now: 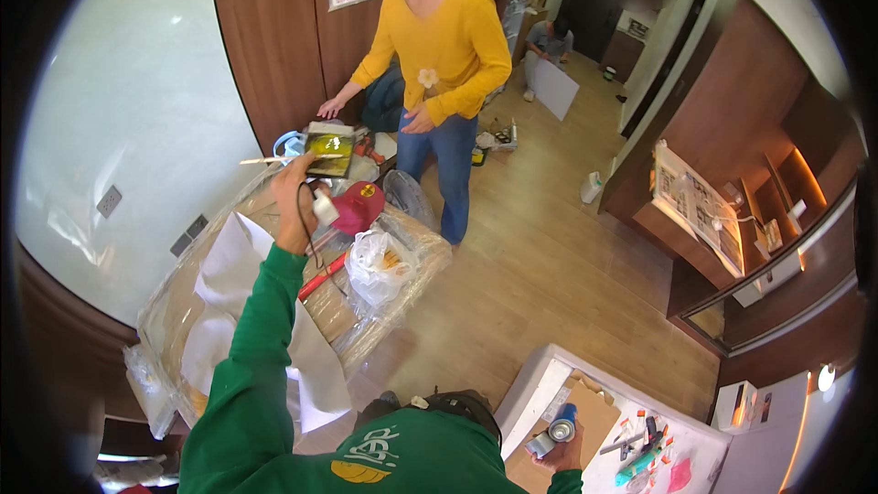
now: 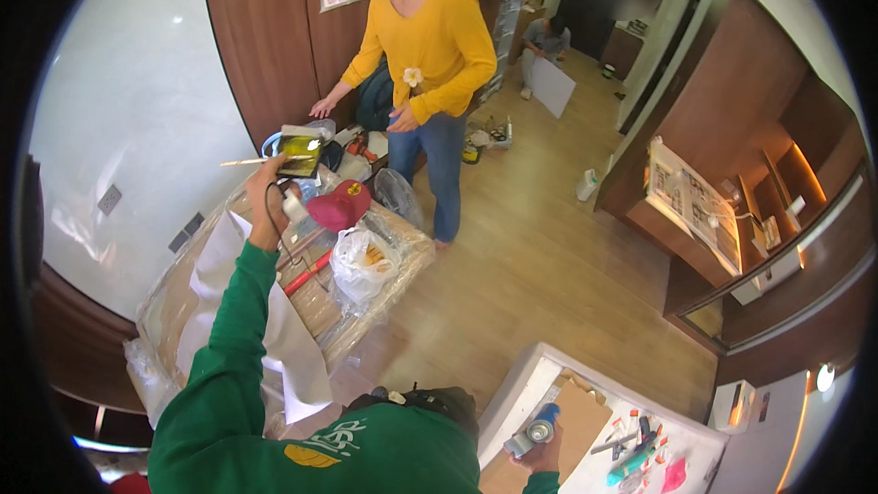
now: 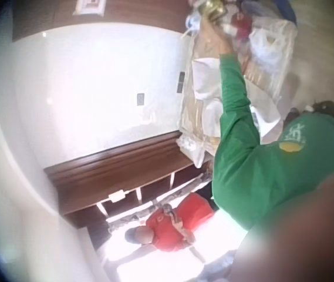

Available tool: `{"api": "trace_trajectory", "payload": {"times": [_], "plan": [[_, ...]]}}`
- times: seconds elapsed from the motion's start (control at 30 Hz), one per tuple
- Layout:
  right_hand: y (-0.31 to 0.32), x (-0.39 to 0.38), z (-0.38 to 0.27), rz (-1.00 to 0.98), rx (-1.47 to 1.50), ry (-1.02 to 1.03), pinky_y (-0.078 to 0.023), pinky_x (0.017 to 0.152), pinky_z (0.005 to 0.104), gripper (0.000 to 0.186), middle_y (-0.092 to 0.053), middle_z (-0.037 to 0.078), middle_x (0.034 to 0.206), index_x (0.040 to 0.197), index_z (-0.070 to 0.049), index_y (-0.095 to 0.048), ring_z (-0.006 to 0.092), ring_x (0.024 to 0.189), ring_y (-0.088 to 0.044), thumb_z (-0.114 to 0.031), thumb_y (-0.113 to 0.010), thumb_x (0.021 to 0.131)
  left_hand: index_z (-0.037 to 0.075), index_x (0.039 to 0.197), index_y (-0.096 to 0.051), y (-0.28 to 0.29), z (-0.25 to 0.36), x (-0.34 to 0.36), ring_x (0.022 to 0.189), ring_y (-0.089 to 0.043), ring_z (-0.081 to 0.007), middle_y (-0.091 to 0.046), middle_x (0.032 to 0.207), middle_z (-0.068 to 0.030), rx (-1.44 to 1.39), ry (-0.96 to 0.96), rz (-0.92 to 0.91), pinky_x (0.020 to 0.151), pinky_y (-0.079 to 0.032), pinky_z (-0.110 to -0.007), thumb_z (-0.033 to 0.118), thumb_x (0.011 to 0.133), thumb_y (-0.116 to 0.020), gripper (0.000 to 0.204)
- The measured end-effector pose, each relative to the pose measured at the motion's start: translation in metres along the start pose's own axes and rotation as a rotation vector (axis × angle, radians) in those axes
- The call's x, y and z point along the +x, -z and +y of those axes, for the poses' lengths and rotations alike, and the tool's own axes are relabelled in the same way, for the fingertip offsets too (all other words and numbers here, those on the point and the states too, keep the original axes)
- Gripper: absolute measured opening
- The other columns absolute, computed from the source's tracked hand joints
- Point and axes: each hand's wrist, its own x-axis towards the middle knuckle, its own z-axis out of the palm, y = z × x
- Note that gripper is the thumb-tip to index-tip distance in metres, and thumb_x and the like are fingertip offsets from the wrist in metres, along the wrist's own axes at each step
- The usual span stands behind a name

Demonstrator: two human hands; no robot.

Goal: The person sits on the floor and mixes a yellowish liquid in a small container using a wooden stick. They add a red substance from a small jar and continue stirring to blend the colors.

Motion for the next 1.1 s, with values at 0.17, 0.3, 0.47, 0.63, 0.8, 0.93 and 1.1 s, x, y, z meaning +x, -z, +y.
{"api": "trace_trajectory", "payload": {"times": [0.17, 0.3, 0.47, 0.63, 0.8, 0.93, 1.1], "plan": [[0.013, 0.037, -0.056, 0.091, 0.085, -0.051, -0.046, 0.065, 0.0493, 0.075, -0.064, 0.014, 0.102, 0.091, -0.015, -0.066, 0.0464, 0.095, -0.058, -0.086, -0.049, 0.072, -0.004, 0.087, -0.067, -0.037, -0.057, 0.034, 0.041, -0.055, -0.0195, -0.064, 0.071, -0.0101, 0.067, 0.035, 0.054, 0.037, -0.042, -0.031, 0.021, 0.089, -0.071, 0.025], [-0.001, 0.076, -0.127, 0.049, 0.016, -0.062, -0.046, 0.066, 0.0486, 0.075, -0.064, 0.012, 0.103, 0.091, -0.018, -0.066, 0.0447, 0.096, -0.058, -0.087, -0.048, 0.071, -0.002, 0.087, -0.065, -0.058, -0.083, 0.054, 0.043, -0.056, -0.0207, -0.067, 0.075, -0.0118, 0.071, 0.087, 0.209, 0.037, -0.043, -0.032, 0.017, 0.087, -0.072, 0.020], [-0.048, 0.111, -0.224, 0.003, -0.192, -0.069, -0.045, 0.066, 0.0459, 0.073, -0.066, 0.013, 0.100, 0.093, -0.019, -0.064, 0.0454, 0.095, -0.060, -0.088, -0.053, 0.073, -0.001, 0.097, -0.067, -0.078, -0.108, 0.068, 0.053, -0.062, -0.0214, -0.068, 0.082, -0.0100, -0.016, -0.036, 0.297, 0.042, -0.049, -0.033, 0.015, 0.084, -0.073, 0.021], [-0.126, 0.131, -0.290, -0.089, -0.326, -0.168, -0.044, 0.064, 0.0456, 0.070, -0.067, 0.008, 0.092, 0.093, -0.019, -0.063, 0.0347, 0.091, -0.064, -0.086, -0.061, 0.072, -0.001, 0.097, -0.069, -0.083, -0.111, 0.089, 0.064, -0.066, -0.0213, -0.068, 0.084, -0.0084, 0.036, -0.028, 0.402, 0.047, -0.051, -0.034, 0.014, 0.084, -0.073, 0.020], [-0.249, 0.147, -0.308, -0.252, -0.490, -0.080, -0.044, 0.060, 0.0467, 0.066, -0.067, 0.004, 0.090, 0.095, -0.023, -0.065, 0.0272, 0.083, -0.064, -0.086, -0.057, 0.076, -0.004, 0.097, -0.071, -0.103, -0.092, 0.107, 0.055, -0.059, -0.0211, -0.064, 0.078, -0.0112, 0.155, -0.118, 0.315, 0.047, -0.048, -0.033, 0.011, 0.090, -0.067, 0.018], [-0.354, 0.162, -0.335, -0.409, -0.603, -0.051, -0.041, 0.075, 0.0534, 0.069, -0.060, 0.002, 0.112, 0.115, -0.029, -0.061, 0.0306, 0.100, -0.057, -0.085, -0.058, 0.074, -0.006, 0.097, -0.069, -0.121, -0.085, 0.112, 0.055, -0.058, -0.0199, -0.062, 0.074, -0.0105, 0.112, -0.097, 0.278, 0.048, -0.048, -0.033, 0.015, 0.092, -0.066, 0.021], [-0.457, 0.149, -0.374, -0.451, -0.680, 0.003, -0.039, 0.078, 0.0536, 0.073, -0.061, 0.004, 0.117, 0.118, -0.024, -0.062, 0.0306, 0.105, -0.056, -0.083, -0.059, 0.075, 0.000, 0.091, -0.072, -0.135, -0.091, 0.132, 0.055, -0.059, -0.0194, -0.066, 0.075, -0.0075, -0.073, -0.011, 0.349, 0.048, -0.050, -0.035, 0.017, 0.089, -0.073, 0.017]]}}
